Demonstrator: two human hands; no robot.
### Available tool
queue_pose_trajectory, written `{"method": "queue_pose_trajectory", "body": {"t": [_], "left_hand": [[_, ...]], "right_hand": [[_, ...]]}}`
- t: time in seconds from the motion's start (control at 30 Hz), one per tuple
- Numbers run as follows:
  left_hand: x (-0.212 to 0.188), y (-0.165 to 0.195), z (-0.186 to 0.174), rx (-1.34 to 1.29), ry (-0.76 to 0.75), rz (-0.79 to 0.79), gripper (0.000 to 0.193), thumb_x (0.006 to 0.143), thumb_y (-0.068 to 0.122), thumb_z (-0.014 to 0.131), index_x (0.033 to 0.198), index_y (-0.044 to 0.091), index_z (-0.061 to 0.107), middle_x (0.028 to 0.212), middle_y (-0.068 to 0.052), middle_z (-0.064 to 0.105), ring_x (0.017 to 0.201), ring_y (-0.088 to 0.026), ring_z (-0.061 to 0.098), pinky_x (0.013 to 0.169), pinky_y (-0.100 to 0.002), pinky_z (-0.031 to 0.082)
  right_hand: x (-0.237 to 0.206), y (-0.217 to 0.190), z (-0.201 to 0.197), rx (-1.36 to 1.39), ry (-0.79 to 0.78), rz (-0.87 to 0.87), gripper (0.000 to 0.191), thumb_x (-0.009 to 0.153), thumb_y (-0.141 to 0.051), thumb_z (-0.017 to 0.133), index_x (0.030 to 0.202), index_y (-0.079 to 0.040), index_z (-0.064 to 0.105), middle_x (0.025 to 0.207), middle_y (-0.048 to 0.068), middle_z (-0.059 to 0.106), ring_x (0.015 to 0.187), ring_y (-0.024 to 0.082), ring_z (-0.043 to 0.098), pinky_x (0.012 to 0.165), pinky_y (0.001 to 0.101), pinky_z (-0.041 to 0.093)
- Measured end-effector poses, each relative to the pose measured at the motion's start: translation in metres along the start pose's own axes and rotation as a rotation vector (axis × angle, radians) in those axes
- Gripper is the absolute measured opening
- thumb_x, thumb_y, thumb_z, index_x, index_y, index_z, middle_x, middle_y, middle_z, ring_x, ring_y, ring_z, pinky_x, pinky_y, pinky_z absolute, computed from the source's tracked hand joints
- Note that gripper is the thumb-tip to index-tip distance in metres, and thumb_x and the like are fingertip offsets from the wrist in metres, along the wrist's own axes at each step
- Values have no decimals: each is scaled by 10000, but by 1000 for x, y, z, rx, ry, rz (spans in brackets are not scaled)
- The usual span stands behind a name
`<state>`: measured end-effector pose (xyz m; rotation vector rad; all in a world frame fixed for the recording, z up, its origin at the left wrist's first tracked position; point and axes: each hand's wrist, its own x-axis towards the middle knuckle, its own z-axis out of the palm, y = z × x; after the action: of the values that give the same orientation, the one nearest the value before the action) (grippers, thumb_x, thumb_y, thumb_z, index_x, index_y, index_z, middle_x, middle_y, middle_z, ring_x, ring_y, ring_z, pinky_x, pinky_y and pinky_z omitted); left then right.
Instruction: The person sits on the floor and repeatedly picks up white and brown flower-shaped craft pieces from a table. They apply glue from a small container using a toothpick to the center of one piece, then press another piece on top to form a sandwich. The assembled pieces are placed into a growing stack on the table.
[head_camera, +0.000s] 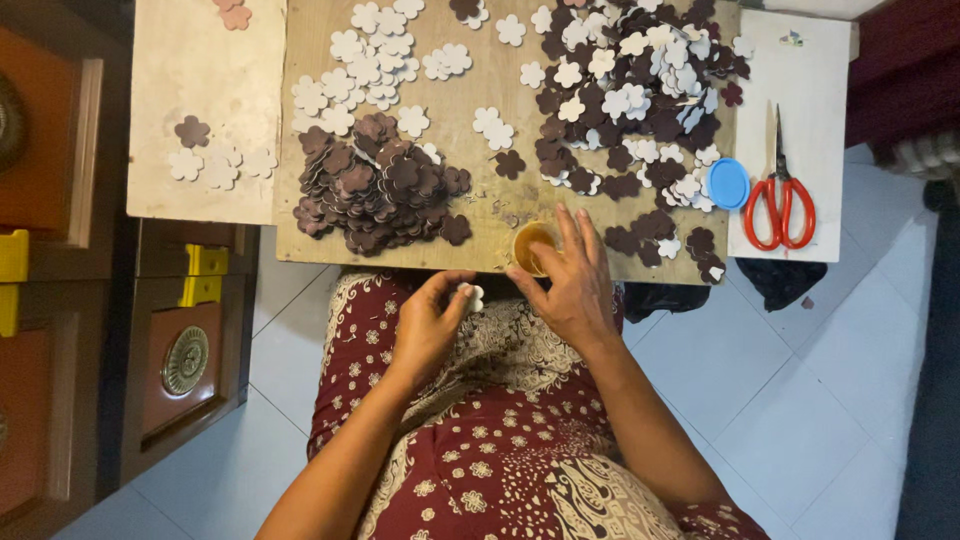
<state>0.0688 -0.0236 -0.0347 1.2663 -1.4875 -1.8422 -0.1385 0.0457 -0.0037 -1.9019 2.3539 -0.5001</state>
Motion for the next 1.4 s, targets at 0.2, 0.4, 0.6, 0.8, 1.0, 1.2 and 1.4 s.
{"method": "queue_pose_trajectory", "body": {"t": [0.2,0.4,0.6,0.8,1.0,1.2,1.4], "left_hand": [[-2,16,16,-14,-47,6,284,970,128,669,1238,37,695,996,-43,774,873,-65,694,780,-230,566],[-1,10,16,-132,20,-24,313,957,99,671,1257,11,686,1031,-64,771,886,-88,705,786,-244,573],[2,-2,15,-328,-33,-4,375,1005,69,608,1371,-14,616,1102,-80,742,941,-92,669,848,-254,552],[-6,14,15,-445,-123,-12,443,1024,56,587,1460,-16,555,1133,-103,705,956,-119,651,867,-282,561],[-26,45,17,-527,-163,-36,450,1022,67,552,1466,-3,531,1231,-94,692,1059,-136,669,932,-307,576],[-40,62,15,-513,-205,53,443,1038,60,538,1475,-10,521,1266,-84,688,1094,-107,656,967,-272,559],[-47,71,18,-426,-189,61,429,1030,39,548,1454,-28,559,1244,-78,692,1046,-93,639,931,-264,562]], "right_hand": [[-10,5,-8,36,95,4,498,962,-535,654,1120,-72,749,1583,269,420,1503,458,311,1222,569,281],[-28,4,-17,47,104,-4,500,968,-520,653,1115,-52,748,1571,272,440,1506,458,331,1231,569,272],[-38,-7,-36,213,18,-15,423,946,-488,674,924,-70,730,1559,268,469,1479,448,384,1219,562,308],[-56,-30,-89,1103,91,-51,244,1050,-351,653,998,-127,733,1570,162,556,1483,300,504,1268,471,421],[-44,-60,-106,530,78,-81,239,896,-64,639,1087,-112,773,1476,170,573,1451,319,478,1216,478,379],[-39,-77,-105,414,114,-98,276,891,-2,596,1102,-67,762,1470,199,560,1436,365,480,1198,461,385],[-41,-75,-102,392,104,-120,262,904,8,606,1111,-65,749,1473,204,556,1436,369,482,1184,470,392]]}}
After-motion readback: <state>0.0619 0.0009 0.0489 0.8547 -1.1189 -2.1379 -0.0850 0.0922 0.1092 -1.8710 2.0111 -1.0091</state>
